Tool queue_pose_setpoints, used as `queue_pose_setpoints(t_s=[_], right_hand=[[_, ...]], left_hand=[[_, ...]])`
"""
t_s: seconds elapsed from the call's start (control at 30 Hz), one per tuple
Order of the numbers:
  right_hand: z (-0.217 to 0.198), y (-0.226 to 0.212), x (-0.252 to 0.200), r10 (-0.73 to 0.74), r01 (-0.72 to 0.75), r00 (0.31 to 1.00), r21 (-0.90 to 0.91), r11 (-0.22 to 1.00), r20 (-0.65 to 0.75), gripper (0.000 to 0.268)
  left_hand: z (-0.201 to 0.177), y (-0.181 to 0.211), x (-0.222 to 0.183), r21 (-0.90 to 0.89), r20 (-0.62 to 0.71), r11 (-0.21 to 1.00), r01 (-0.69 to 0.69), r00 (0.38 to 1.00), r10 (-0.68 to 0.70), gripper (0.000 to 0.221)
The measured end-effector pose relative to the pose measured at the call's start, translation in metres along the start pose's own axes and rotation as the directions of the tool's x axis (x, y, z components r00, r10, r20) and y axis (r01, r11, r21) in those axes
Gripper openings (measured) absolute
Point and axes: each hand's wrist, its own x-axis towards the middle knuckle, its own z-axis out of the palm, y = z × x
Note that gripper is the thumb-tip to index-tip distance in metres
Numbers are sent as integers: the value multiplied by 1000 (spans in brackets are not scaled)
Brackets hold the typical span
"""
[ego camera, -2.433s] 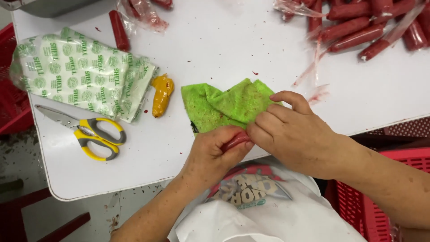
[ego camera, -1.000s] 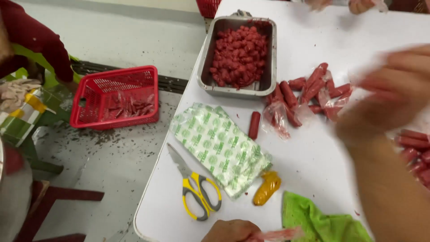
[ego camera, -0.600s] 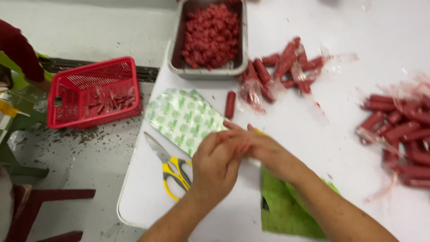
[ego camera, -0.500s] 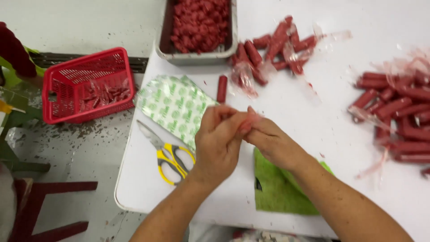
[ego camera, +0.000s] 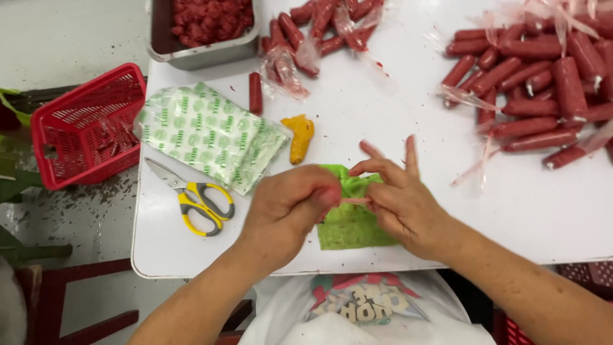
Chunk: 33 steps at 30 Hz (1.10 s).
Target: The person repeatedly picks up small sausages from a pile on a white table, wraps each one individually in a clear plastic film, and places the wrapped sausage back on the table. The person uses a green cloth to wipe their hands between wraps.
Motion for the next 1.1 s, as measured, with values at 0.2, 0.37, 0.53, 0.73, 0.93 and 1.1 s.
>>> queue_pose_setpoints(t_s=[0.2,0.37,0.53,0.73,0.93,1.1], right_hand=[[4,9,-25,-246,235,968,-515,824,48,19],[32,18,-41,-364,421,906,-355,835,216,13],[-11,14,-27,-321,373,849,-47,926,419,15],[-20,13,-28,-363,460,817,-127,879,448,25],[-13,16,-37,-349,442,819,-113,890,456,29],[-31,-14,-26,96,-389,892,643,660,441,12]], left_hand=[[-24,-39,-56,-516,179,558,649,720,-671,79],[33,-88,-111,-614,548,72,786,490,-678,33],[9,-65,-89,140,370,670,729,589,-718,6],[25,-73,-82,-256,701,351,901,423,-575,52],[37,-87,-94,-507,443,324,799,564,-697,17],[3,-79,-62,482,503,847,-225,862,-58,20]])
